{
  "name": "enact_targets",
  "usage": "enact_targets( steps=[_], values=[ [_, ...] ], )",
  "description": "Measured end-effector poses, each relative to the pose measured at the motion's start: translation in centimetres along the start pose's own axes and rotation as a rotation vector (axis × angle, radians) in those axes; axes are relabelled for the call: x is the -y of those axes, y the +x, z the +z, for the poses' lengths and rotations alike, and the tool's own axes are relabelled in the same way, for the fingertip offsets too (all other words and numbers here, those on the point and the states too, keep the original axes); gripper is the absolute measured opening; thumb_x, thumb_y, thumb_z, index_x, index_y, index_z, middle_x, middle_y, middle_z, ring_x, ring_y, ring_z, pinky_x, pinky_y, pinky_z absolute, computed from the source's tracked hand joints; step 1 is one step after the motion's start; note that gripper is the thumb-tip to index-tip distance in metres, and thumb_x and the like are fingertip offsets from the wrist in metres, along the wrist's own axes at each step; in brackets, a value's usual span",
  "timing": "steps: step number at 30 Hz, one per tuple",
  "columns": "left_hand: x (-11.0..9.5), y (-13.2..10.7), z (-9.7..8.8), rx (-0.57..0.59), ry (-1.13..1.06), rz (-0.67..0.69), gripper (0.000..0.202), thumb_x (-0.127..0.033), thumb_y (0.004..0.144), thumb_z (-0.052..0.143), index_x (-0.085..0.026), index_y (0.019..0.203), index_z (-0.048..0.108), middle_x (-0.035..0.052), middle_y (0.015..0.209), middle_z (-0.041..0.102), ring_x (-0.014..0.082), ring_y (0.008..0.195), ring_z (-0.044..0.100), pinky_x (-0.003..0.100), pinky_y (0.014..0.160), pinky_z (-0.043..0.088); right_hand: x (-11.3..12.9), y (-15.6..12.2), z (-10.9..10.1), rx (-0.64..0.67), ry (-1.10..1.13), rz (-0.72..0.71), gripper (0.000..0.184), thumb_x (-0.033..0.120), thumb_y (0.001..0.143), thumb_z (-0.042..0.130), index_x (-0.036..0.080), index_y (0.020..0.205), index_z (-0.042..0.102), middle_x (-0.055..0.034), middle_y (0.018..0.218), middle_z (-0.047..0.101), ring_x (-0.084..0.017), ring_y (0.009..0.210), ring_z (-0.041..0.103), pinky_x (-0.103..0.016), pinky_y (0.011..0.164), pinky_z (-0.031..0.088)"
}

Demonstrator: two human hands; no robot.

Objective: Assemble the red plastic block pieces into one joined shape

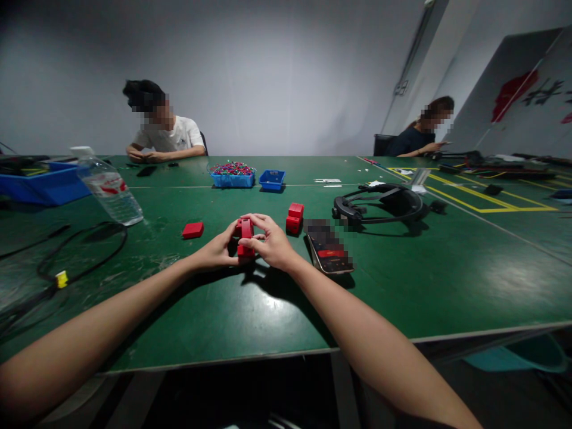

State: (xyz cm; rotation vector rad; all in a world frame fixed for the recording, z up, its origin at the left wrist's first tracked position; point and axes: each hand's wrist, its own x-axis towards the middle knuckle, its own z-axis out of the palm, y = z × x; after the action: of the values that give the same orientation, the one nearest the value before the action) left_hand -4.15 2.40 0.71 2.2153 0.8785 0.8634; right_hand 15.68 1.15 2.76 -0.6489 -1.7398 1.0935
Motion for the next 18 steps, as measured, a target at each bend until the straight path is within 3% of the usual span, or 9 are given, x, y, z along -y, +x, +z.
enact_targets(
  steps=[9,18],
  values=[
    [0.16,0.01,-0.08,-0.007,0.076,-0.020,0.100,-0.035,0.068,0.076,-0.017,0.148,0.018,0.0192,0.144,0.043,0.0338,0.128,0.049,0.050,0.109,0.037,-0.41,-0.09,-0.06,-0.013,-0.034,0.022,0.053,0.041,0.075,0.073,0.027,0.124,0.061,-0.0086,0.130,0.043,-0.022,0.115,0.054,-0.030,0.083,0.056],
    [0.47,-0.01,-0.01,-0.002,0.095,0.009,0.098,-0.038,0.068,0.077,-0.020,0.146,0.022,0.0172,0.142,0.045,0.0328,0.128,0.049,0.050,0.108,0.039,-0.36,0.16,-0.11,-0.078,0.041,0.012,0.059,0.048,0.078,0.069,0.025,0.131,0.056,-0.0073,0.133,0.051,-0.023,0.121,0.053,-0.038,0.102,0.047]
  ],
)
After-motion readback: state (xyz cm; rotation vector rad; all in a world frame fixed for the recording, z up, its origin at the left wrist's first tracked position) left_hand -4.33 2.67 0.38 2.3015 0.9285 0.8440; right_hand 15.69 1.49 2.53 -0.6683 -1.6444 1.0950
